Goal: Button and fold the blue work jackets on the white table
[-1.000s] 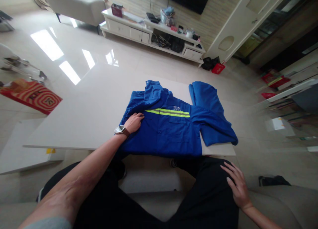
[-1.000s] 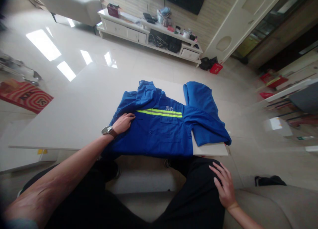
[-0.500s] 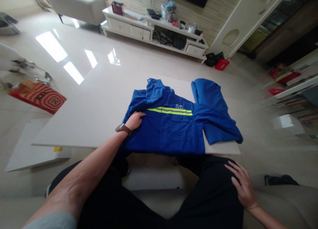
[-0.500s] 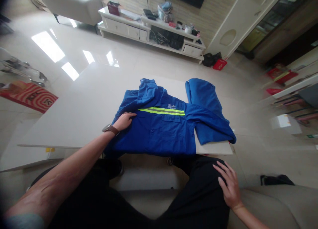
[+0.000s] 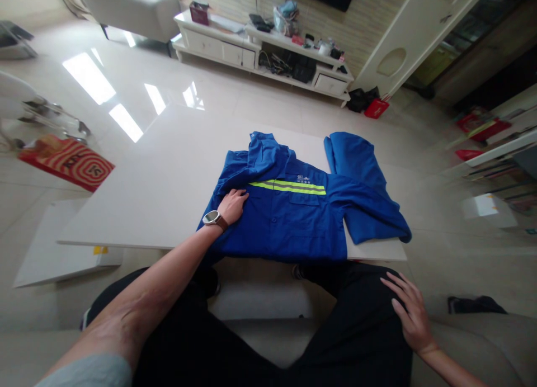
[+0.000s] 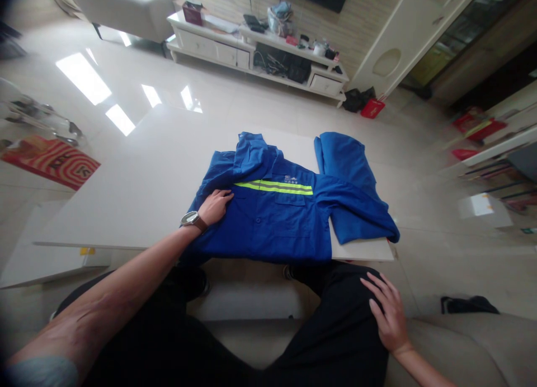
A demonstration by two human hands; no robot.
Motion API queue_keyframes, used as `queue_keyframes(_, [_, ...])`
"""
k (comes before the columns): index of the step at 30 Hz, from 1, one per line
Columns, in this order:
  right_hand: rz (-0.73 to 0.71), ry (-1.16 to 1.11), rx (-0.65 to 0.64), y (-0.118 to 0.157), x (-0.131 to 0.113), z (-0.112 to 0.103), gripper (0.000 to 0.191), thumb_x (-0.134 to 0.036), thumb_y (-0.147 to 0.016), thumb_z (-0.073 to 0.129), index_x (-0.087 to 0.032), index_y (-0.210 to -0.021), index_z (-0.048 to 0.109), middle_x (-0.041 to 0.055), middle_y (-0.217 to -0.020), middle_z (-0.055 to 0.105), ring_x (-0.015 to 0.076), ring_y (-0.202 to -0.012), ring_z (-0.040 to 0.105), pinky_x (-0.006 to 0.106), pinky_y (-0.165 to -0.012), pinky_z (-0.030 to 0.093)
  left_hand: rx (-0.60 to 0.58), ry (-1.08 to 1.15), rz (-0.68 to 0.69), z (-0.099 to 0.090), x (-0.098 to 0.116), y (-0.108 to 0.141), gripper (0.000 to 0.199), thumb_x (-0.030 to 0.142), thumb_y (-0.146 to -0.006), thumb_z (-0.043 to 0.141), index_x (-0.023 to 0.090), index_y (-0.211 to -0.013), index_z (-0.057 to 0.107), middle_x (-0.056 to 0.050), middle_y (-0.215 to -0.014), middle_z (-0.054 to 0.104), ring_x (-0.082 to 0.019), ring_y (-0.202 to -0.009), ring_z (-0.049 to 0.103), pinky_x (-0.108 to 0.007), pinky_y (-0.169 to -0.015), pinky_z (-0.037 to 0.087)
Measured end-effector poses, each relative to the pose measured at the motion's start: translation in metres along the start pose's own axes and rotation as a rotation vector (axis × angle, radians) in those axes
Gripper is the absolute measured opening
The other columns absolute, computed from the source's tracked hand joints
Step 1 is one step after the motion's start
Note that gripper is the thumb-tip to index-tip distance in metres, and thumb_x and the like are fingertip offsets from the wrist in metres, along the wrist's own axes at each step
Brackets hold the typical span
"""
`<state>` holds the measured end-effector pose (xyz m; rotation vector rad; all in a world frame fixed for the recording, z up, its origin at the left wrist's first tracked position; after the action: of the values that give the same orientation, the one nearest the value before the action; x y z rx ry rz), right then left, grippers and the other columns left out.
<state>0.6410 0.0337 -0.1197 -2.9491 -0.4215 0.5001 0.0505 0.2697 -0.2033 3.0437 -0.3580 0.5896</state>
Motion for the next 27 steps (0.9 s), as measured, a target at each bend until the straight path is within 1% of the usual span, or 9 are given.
queue_keyframes(3, [0.005,0.001,-0.002,0.002,0.002,0.001,0.044,-0.04,-0.101,0.043,-0.031,-0.141,0.06,0.0054,-0.152,0.054,0.0389,-0.148,0.039,0.066,-0.118,0.031,0.044,0.037,-0.053,-0.001,0.002,-0.007,0.05,0.011,-0.088,0.046,0.02,-0.128,0.074,-0.013,-0.141,0.065,-0.035,-0.134,0.049,-0.056,-0.113,0.039])
queue_keyframes(5, [0.005,0.002,-0.001,0.003,0.003,0.001,0.044,-0.04,-0.102,0.043,-0.031,-0.141,0.06,0.0058,-0.152,0.054,0.0389,-0.148,0.039,0.066,-0.118,0.031,0.035,0.09,-0.096,-0.002,-0.001,-0.015,0.046,0.011,-0.089,0.045,0.019,-0.123,0.076,-0.013,-0.135,0.069,-0.035,-0.131,0.051,-0.057,-0.111,0.042])
queue_keyframes(8, [0.003,0.003,0.006,0.004,0.004,0.002,0.044,-0.039,-0.102,0.043,-0.03,-0.141,0.06,0.006,-0.152,0.054,0.0388,-0.147,0.04,0.066,-0.118,0.031,0.01,0.199,-0.138,-0.003,-0.01,-0.026,0.041,0.013,-0.09,0.047,0.018,-0.118,0.078,-0.011,-0.127,0.074,-0.03,-0.124,0.06,-0.049,-0.112,0.047])
queue_keyframes(11, [0.004,0.006,0.008,0.004,0.003,0.001,0.044,-0.039,-0.102,0.043,-0.031,-0.141,0.06,0.0056,-0.152,0.055,0.0388,-0.147,0.04,0.066,-0.118,0.032,0.058,0.321,-0.216,-0.005,-0.018,-0.032,0.032,0.019,-0.09,0.056,0.018,-0.109,0.081,-0.009,-0.116,0.078,-0.026,-0.113,0.069,-0.039,-0.11,0.05])
queue_keyframes(14, [0.001,0.008,0.007,0.003,0.002,0.0,0.044,-0.039,-0.102,0.043,-0.031,-0.141,0.06,0.0054,-0.152,0.055,0.0392,-0.147,0.04,0.066,-0.117,0.032,0.139,0.412,-0.33,-0.005,-0.02,-0.034,0.025,0.021,-0.087,0.063,0.018,-0.101,0.083,-0.008,-0.106,0.081,-0.024,-0.101,0.074,-0.035,-0.102,0.055])
queue_keyframes(18, [-0.003,0.001,0.003,0.002,0.0,-0.001,0.044,-0.039,-0.102,0.042,-0.032,-0.142,0.059,0.0051,-0.152,0.054,0.0397,-0.148,0.039,0.067,-0.116,0.033,0.158,0.424,-0.373,-0.004,-0.017,-0.037,0.019,0.027,-0.086,0.068,0.019,-0.092,0.084,-0.007,-0.098,0.081,-0.024,-0.094,0.075,-0.033,-0.095,0.057])
queue_keyframes(23, [-0.003,-0.004,0.008,0.003,0.0,-0.002,0.045,-0.039,-0.101,0.043,-0.032,-0.142,0.059,0.0051,-0.152,0.054,0.0396,-0.147,0.04,0.066,-0.117,0.033,0.18,0.404,-0.393,-0.002,-0.017,-0.04,0.017,0.023,-0.086,0.065,0.019,-0.089,0.081,-0.008,-0.098,0.081,-0.023,-0.093,0.075,-0.032,-0.093,0.057])
queue_keyframes(25, [0.001,-0.006,0.015,0.003,0.0,-0.002,0.044,-0.039,-0.101,0.043,-0.032,-0.142,0.059,0.0052,-0.152,0.054,0.0396,-0.147,0.04,0.066,-0.117,0.033,0.189,0.435,-0.386,0.0,-0.017,-0.04,0.018,0.02,-0.084,0.065,0.019,-0.094,0.08,-0.007,-0.098,0.081,-0.022,-0.093,0.075,-0.031,-0.092,0.058])
queue_keyframes(27, [0.002,-0.006,0.019,0.004,-0.001,-0.002,0.044,-0.039,-0.101,0.043,-0.032,-0.142,0.059,0.0051,-0.152,0.055,0.0395,-0.147,0.041,0.066,-0.117,0.033,0.2,0.486,-0.385,0.001,-0.018,-0.04,0.023,0.019,-0.083,0.066,0.018,-0.103,0.078,-0.007,-0.097,0.081,-0.021,-0.091,0.075,-0.03,-0.091,0.058])
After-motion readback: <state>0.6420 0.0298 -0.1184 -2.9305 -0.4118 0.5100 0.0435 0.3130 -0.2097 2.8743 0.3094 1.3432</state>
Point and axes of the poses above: each hand's wrist, its own y-axis away from the middle knuckle, its own z-axis out of the palm, x = y × z, the point moved 2 cm from there along -y, towards the middle knuckle
